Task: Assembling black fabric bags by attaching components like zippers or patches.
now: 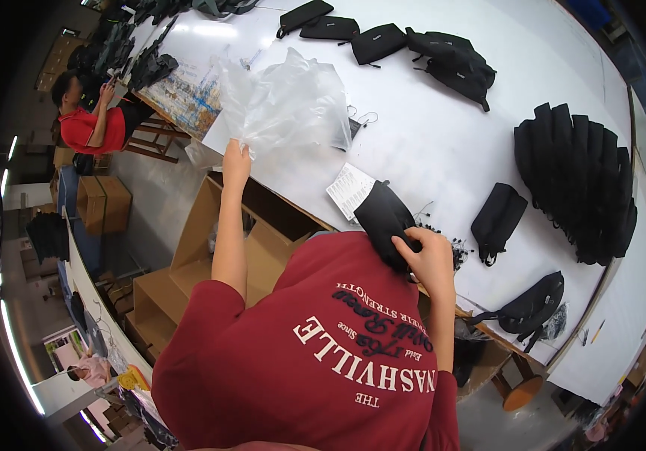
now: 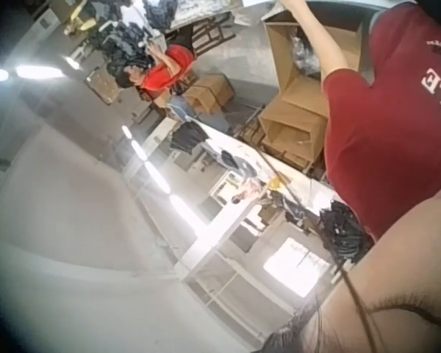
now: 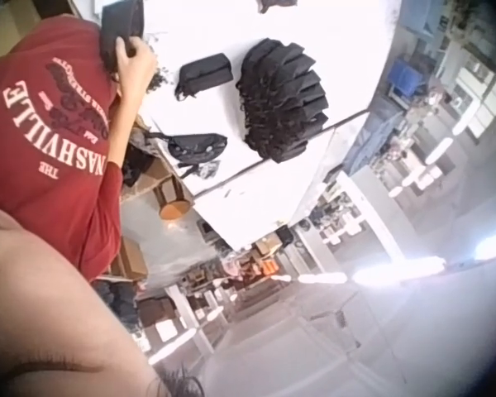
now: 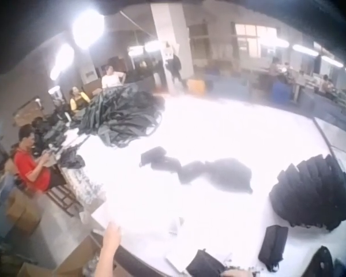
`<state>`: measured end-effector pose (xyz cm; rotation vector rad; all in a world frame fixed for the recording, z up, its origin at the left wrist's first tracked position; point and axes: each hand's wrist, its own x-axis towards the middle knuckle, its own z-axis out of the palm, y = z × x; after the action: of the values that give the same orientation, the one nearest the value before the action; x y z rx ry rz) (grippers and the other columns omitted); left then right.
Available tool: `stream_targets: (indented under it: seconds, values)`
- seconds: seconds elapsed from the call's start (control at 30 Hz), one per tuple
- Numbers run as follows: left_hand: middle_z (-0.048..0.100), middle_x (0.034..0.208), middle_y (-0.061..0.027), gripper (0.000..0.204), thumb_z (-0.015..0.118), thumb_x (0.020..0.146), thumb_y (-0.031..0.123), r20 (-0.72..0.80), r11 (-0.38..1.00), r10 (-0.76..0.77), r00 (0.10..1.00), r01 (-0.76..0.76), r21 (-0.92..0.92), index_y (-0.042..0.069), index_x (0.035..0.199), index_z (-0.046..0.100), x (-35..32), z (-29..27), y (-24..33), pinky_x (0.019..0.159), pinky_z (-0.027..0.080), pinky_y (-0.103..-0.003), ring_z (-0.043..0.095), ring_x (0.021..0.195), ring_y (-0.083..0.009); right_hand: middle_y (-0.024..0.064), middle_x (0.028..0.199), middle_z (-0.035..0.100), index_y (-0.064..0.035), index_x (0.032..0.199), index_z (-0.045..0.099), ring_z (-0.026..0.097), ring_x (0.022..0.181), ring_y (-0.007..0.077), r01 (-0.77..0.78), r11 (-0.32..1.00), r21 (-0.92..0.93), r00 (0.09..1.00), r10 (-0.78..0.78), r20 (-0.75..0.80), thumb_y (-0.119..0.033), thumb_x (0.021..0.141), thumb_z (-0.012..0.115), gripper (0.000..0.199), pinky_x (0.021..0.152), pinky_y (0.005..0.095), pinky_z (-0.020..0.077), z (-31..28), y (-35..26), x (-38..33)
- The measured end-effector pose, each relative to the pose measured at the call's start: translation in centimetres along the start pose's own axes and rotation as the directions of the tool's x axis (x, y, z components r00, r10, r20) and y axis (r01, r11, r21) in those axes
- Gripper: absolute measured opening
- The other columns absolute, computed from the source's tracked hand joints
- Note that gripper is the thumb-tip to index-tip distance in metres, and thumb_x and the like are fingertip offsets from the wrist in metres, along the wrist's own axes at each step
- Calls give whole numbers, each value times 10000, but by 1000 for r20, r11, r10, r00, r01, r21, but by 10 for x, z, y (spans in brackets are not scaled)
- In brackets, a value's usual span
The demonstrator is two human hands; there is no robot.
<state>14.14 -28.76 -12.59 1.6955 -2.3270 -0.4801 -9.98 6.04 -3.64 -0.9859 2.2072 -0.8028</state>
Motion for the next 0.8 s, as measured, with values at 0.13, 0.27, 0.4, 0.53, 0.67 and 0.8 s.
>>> stream_targets:
  seconds: [0.13,0.27,0.4,0.53,0.67,0.8]
  values:
    - [573,1105,-278,371,498,950,231,-43,978,-96,994,86,-188,-61,1176,477,-14,3,-14,862,437,-445,536,1051,-437,129,717,654,-10,810,676,630,642,294,15,1000,9,1000,-15,-13,-252,756,714,251,602,343,474,0,1,-4]
    - [576,1103,-298,411,482,961,257,-127,921,-122,984,65,-384,-84,1188,449,-23,15,-39,864,429,-442,537,1061,-442,124,635,621,11,794,665,580,536,229,86,996,35,992,-82,-93,-230,745,730,254,536,306,433,5,11,-7]
    - [614,1031,-232,393,491,967,296,-299,875,-60,952,-94,-474,-55,1144,485,-45,7,-8,814,450,-393,597,942,-349,132,780,662,-18,869,678,635,694,306,17,999,-37,1000,-17,-12,-327,747,731,336,621,355,481,-4,5,-17]
    - [612,932,-185,319,504,965,256,-128,782,123,984,-175,-598,-35,1095,511,-79,3,73,763,463,-357,600,843,-285,125,796,653,-49,907,654,628,725,323,135,985,-110,990,-129,61,-361,727,734,369,637,387,488,-6,-5,-32]
    - [607,985,-233,325,569,916,234,105,662,564,819,-372,-650,-38,1089,523,-74,82,143,783,463,-387,601,895,-374,109,748,650,-56,880,659,627,660,303,212,972,-101,977,-214,1,-273,730,745,278,581,364,482,6,-12,-55]
    - [623,1015,-225,371,619,881,276,374,702,664,648,-368,-609,0,1121,557,-68,166,199,831,465,-357,602,947,-358,113,748,652,-76,903,666,633,695,302,158,986,-57,987,-157,25,-260,771,692,227,621,390,488,15,-19,-80]
